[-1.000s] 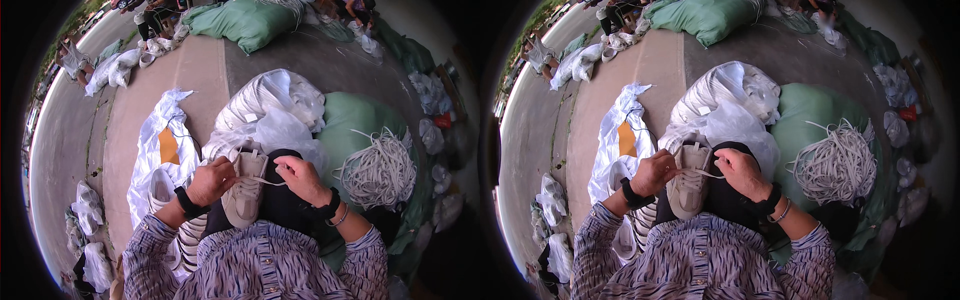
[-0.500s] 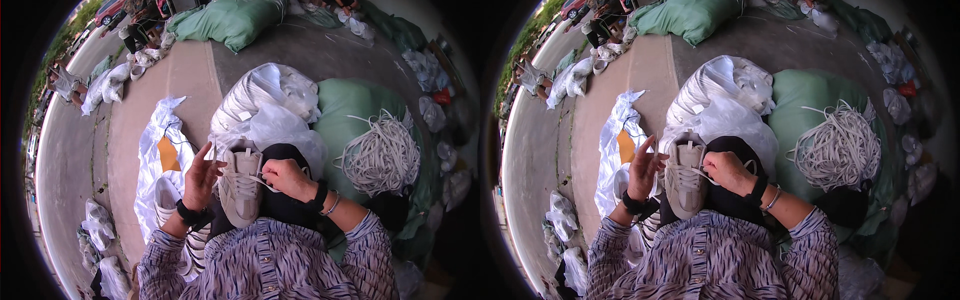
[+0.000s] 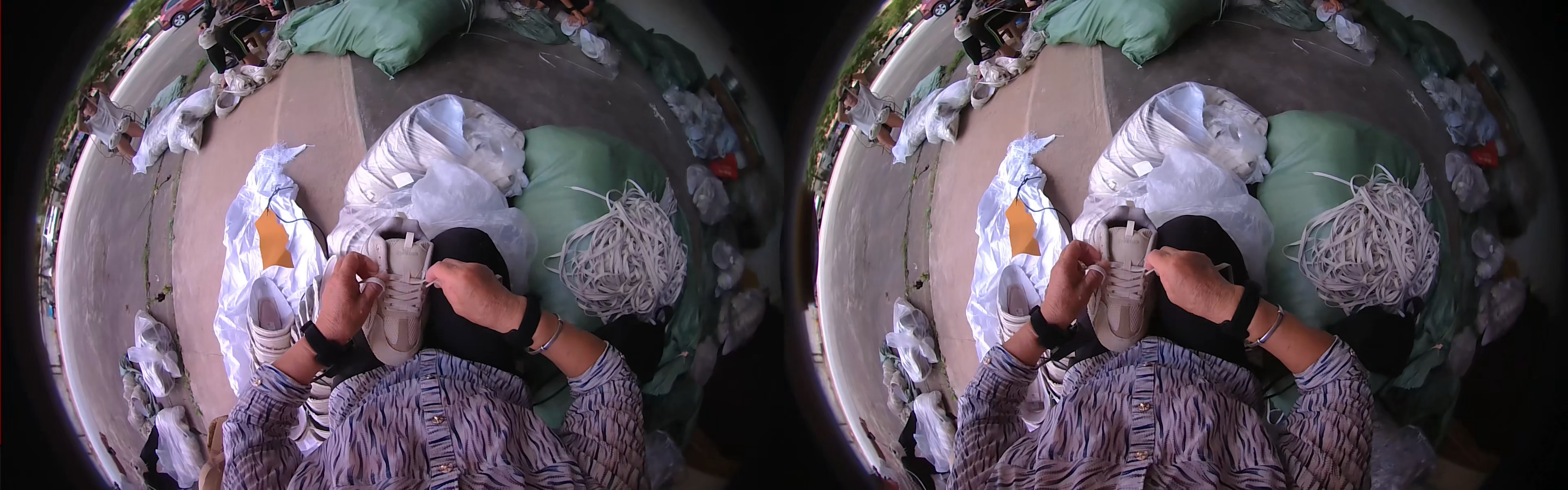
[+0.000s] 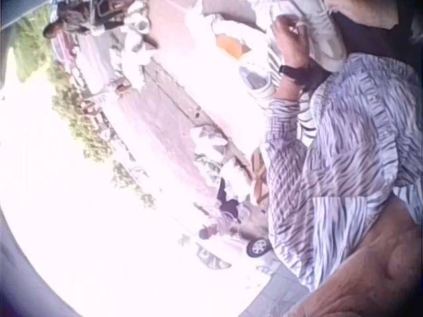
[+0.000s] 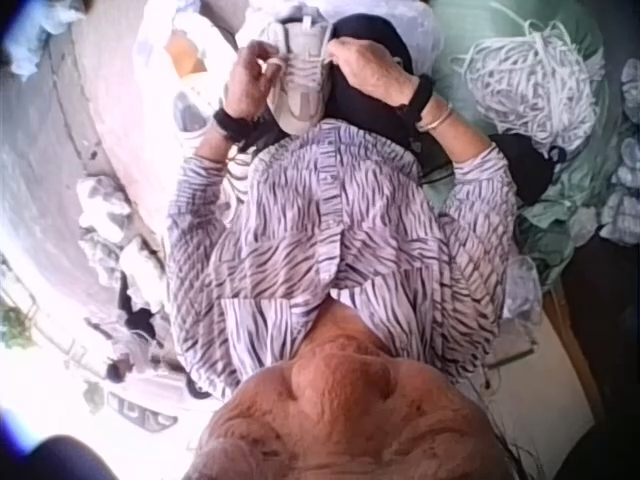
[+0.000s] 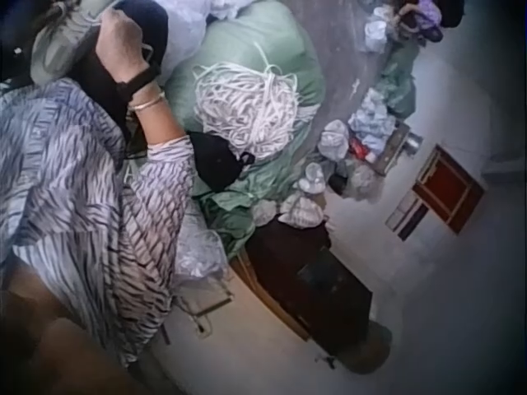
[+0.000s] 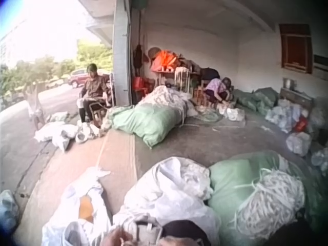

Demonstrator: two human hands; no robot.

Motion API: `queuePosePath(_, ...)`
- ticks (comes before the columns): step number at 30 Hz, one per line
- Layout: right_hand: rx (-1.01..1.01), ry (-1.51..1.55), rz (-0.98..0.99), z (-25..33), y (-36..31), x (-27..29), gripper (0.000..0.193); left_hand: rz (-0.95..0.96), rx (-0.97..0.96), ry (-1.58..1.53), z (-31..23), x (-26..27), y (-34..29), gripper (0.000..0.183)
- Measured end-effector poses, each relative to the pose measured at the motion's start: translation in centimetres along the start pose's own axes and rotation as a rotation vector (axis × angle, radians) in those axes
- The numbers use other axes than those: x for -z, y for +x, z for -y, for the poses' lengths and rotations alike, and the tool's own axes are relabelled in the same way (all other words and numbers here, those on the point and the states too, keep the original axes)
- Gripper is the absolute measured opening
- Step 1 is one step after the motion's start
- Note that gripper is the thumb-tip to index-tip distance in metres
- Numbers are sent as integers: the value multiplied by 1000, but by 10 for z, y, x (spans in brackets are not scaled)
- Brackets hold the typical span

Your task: The recorder is threading laces into a white sneaker while several other people work with large bags of materials in the background.

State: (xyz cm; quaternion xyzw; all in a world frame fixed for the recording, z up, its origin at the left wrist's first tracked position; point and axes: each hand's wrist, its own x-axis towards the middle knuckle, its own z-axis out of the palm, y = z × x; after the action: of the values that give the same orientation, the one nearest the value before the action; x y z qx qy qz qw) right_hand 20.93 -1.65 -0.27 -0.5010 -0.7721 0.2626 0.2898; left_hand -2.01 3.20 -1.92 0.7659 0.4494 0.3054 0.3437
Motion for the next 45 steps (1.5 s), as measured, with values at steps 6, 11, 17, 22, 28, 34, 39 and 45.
queuePosePath(6, 94, -41, 40, -4, 2, -8, 6, 220, 279, -218, 13, 7, -13, 14)
queuePosePath(11, 128, -122, 82, 0, 3, -8, 5, 101, 245, -346, -4, 10, -15, 13)
queuePosePath(17, 323, -275, 112, -3, -14, -7, 13, 210, 266, -146, 17, 5, -21, 18)
queuePosePath(22, 137, -189, -6, 5, -17, -5, 19, 42, 241, -108, 5, 7, -19, 14)
queuePosePath(28, 277, -302, 48, 7, -15, -7, 25, 231, 276, 26, -4, 16, -16, 17)
queuePosePath(34, 233, -302, 86, 6, -16, -10, 18, 49, 127, 19, 12, 18, -18, 22)
queuePosePath(39, 271, -222, 5, 6, -14, -9, 14, 25, 89, 209, 3, 11, -18, 22)
queuePosePath(45, 155, -246, 220, 8, -2, -4, 16, 333, 231, 223, -1, 21, -18, 30)
